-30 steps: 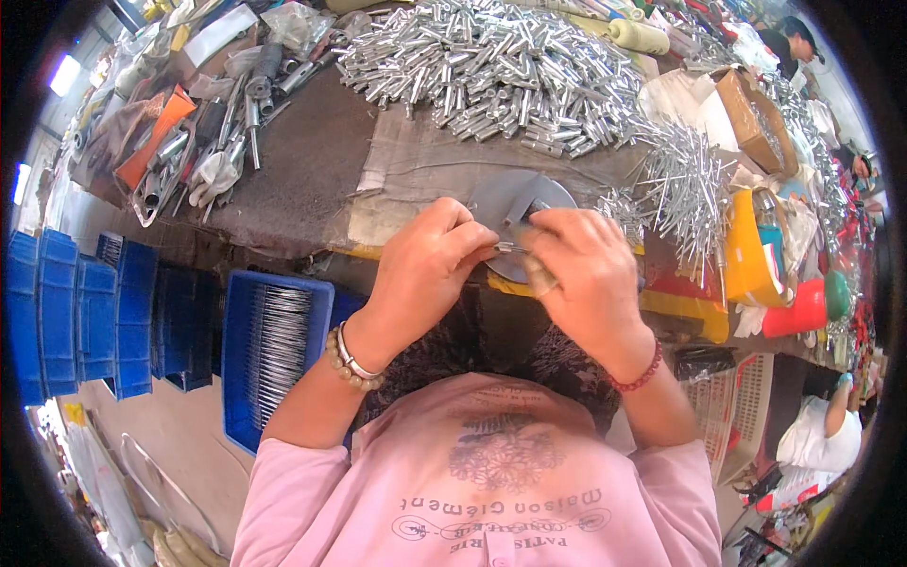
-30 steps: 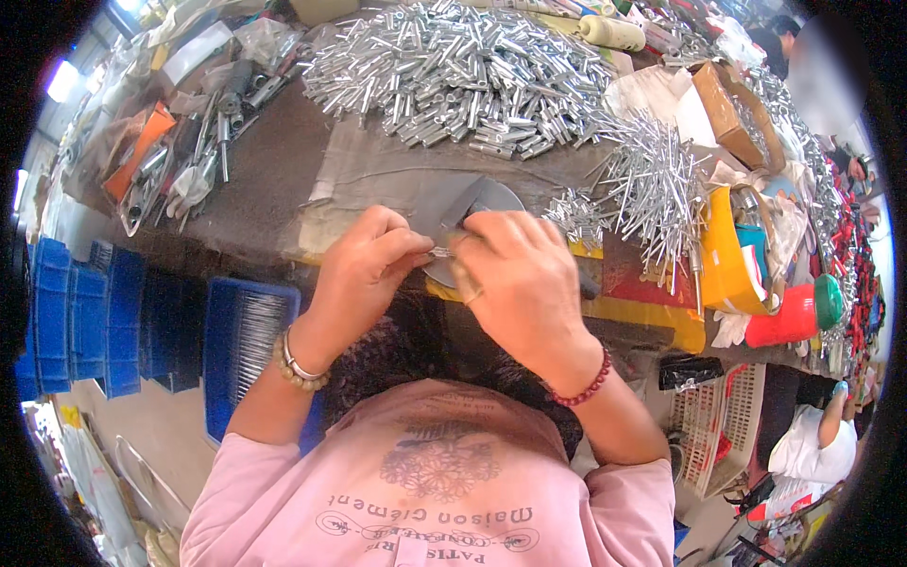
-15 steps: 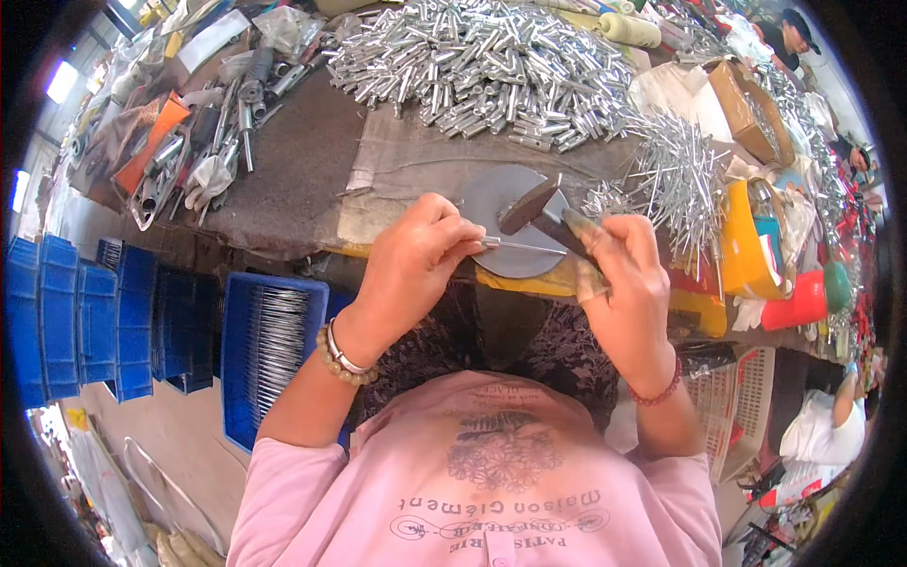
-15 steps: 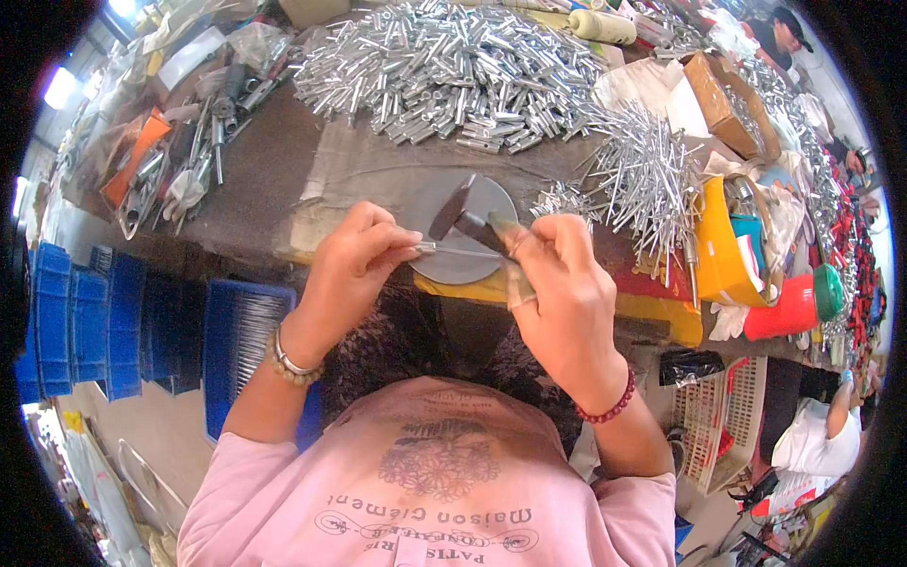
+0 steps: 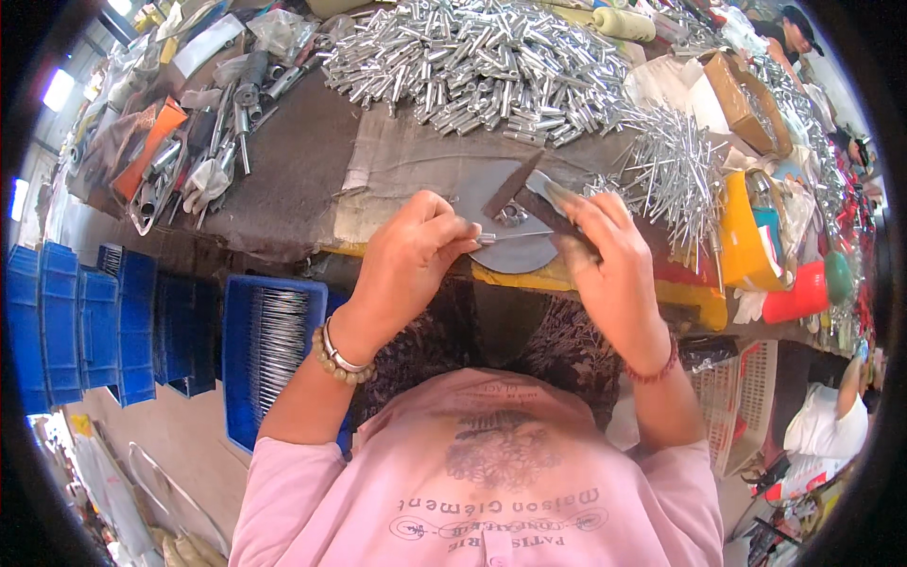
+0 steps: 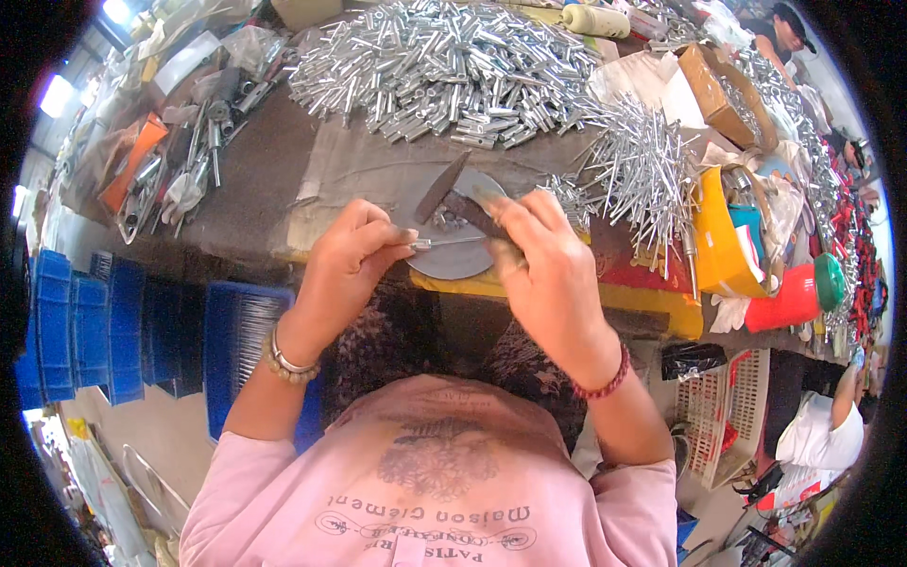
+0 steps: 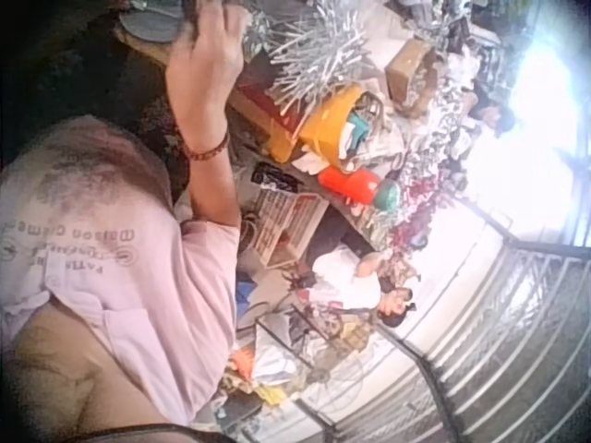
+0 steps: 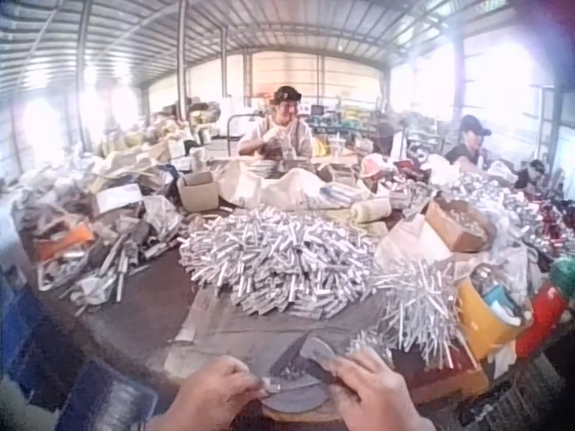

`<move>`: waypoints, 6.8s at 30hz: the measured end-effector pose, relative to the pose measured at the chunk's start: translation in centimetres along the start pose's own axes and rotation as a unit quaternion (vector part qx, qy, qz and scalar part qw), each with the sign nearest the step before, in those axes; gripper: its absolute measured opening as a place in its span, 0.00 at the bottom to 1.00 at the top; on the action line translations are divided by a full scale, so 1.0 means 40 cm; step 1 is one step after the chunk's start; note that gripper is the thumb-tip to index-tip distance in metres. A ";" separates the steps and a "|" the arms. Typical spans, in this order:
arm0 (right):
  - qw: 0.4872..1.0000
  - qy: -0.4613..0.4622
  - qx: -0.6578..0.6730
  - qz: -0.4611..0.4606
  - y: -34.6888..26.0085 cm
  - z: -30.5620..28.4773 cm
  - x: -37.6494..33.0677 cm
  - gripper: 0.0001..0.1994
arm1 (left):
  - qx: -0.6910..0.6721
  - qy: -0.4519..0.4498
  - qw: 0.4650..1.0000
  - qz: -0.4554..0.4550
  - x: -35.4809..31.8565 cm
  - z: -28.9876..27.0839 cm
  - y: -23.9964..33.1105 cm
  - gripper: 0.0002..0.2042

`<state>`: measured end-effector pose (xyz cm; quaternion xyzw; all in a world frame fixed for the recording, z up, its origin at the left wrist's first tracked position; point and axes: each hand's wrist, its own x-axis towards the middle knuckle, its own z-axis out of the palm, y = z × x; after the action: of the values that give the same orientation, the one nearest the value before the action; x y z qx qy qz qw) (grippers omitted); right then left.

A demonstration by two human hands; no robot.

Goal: The person picks up a metal rod and a circular fitting, places them together on a metal base, secures the assembly by striking it with a hammer, and then places the finished part into a blue plastic bin.

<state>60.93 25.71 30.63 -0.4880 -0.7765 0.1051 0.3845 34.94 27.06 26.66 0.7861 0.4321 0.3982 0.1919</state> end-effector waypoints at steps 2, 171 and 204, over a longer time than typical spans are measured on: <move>0.998 -0.033 -0.055 -0.008 0.032 0.004 -0.002 0.20 | 0.002 0.002 1.000 0.007 0.002 -0.001 0.001 0.09; 0.987 -0.078 -0.099 -0.100 -0.003 0.016 -0.004 0.02 | 0.037 -0.037 0.999 -0.008 0.028 -0.012 0.029 0.08; 0.977 -0.049 -0.207 0.004 0.232 -0.048 0.147 0.04 | 0.030 -0.022 0.999 0.005 0.012 -0.003 0.038 0.08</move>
<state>67.21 34.88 29.85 -0.5541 -0.7974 -0.0326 0.2367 35.78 26.61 27.93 0.8020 0.4360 0.3684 0.1759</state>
